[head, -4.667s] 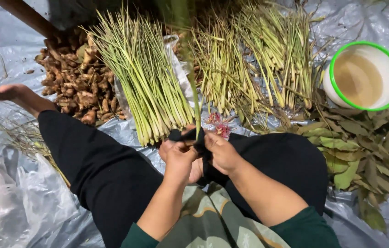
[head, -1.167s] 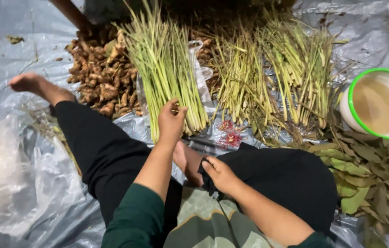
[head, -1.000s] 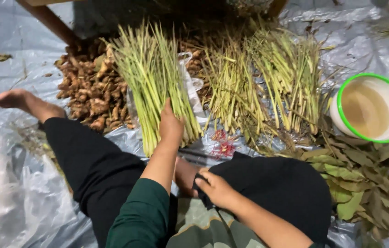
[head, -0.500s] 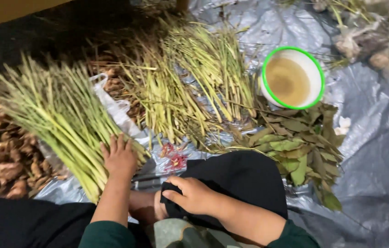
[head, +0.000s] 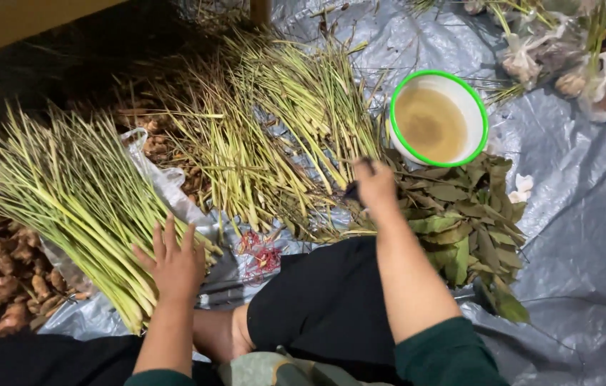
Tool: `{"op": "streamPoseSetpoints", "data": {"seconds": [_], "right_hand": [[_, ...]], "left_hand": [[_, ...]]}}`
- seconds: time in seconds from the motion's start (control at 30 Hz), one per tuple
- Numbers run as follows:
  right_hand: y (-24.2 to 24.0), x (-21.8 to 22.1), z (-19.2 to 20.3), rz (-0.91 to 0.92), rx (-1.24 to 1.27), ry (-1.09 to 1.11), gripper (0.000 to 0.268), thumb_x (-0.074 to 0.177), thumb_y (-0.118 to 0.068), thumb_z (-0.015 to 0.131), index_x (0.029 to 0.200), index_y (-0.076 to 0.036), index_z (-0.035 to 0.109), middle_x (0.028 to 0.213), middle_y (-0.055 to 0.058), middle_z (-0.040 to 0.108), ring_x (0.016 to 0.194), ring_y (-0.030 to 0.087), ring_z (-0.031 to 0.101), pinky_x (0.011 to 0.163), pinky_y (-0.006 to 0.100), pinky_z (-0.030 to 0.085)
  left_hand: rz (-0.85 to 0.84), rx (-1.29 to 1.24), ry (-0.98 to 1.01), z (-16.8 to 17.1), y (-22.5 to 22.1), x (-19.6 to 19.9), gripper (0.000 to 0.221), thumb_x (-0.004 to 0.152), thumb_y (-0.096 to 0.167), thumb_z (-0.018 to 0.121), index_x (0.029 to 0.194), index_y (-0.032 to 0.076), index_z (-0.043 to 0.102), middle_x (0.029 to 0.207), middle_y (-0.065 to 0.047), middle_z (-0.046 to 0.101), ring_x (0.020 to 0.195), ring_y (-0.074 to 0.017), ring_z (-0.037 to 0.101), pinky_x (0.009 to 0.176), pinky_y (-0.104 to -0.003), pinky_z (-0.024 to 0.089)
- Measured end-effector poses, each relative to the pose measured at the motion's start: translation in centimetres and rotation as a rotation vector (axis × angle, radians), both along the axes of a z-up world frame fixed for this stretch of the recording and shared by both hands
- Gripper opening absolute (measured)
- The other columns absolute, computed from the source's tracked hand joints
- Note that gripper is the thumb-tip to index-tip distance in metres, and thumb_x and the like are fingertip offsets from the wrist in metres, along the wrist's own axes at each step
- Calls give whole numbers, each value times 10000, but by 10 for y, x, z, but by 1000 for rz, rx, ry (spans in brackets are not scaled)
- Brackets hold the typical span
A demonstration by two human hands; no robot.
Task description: A person sits on a plastic sheet on the ground, processing lemongrass. They pick up individual stalks, wipe them clean with a black cloth, and use a small knife to trim the ends. Piles of ginger and other leaves are visible on the sheet.
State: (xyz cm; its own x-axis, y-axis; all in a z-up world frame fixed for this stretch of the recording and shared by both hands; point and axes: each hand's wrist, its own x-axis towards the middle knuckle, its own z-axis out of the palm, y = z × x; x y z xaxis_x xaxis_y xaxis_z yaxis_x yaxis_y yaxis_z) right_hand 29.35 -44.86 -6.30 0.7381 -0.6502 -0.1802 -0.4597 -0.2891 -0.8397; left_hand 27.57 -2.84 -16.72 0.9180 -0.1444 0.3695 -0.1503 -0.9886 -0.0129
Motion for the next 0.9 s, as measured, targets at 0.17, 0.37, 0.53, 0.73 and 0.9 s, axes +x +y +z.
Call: {"op": "streamPoseSetpoints", "data": {"seconds": [0.17,0.37,0.53,0.73,0.9], "right_hand": [[-26,29,-23,78,20,123,223,963,-123,569,1075,-108,760,859,36,709,727,162,635,696,293,524],[1,61,-51,380,-354,628,334,988,-390,616,1217,-163,700,1040,35,723,866,236,681,757,401,533],[17,80,-61,543,-527,859,530,1012,-479,578,1477,-226,561,1240,79,699,863,248,717,698,365,570],[19,82,-74,608,-625,853,481,997,-399,628,1445,-237,560,1577,81,386,1099,331,664,832,498,587],[22,75,-20,350,-324,595,280,999,-320,591,1157,-94,641,905,106,693,736,269,677,647,400,534]], "left_hand": [[-121,-334,118,28,-38,-92,418,860,269,708,1266,183,663,1443,-141,544,1352,-372,496,1245,-704,160],[-247,-410,213,-5,-46,-120,474,795,215,713,1258,154,632,1418,-86,534,1332,-331,473,1227,-556,279],[-257,-523,203,2,-45,-119,345,780,109,693,1124,138,695,1297,-62,601,1251,-318,517,1176,-498,367],[-249,-594,199,-3,-44,-120,306,735,79,703,1029,158,728,1271,-22,632,1226,-284,546,1096,-434,405],[-230,-632,180,1,-42,-120,306,741,49,683,1020,165,728,1242,-11,649,1216,-271,564,1095,-429,404]]}}
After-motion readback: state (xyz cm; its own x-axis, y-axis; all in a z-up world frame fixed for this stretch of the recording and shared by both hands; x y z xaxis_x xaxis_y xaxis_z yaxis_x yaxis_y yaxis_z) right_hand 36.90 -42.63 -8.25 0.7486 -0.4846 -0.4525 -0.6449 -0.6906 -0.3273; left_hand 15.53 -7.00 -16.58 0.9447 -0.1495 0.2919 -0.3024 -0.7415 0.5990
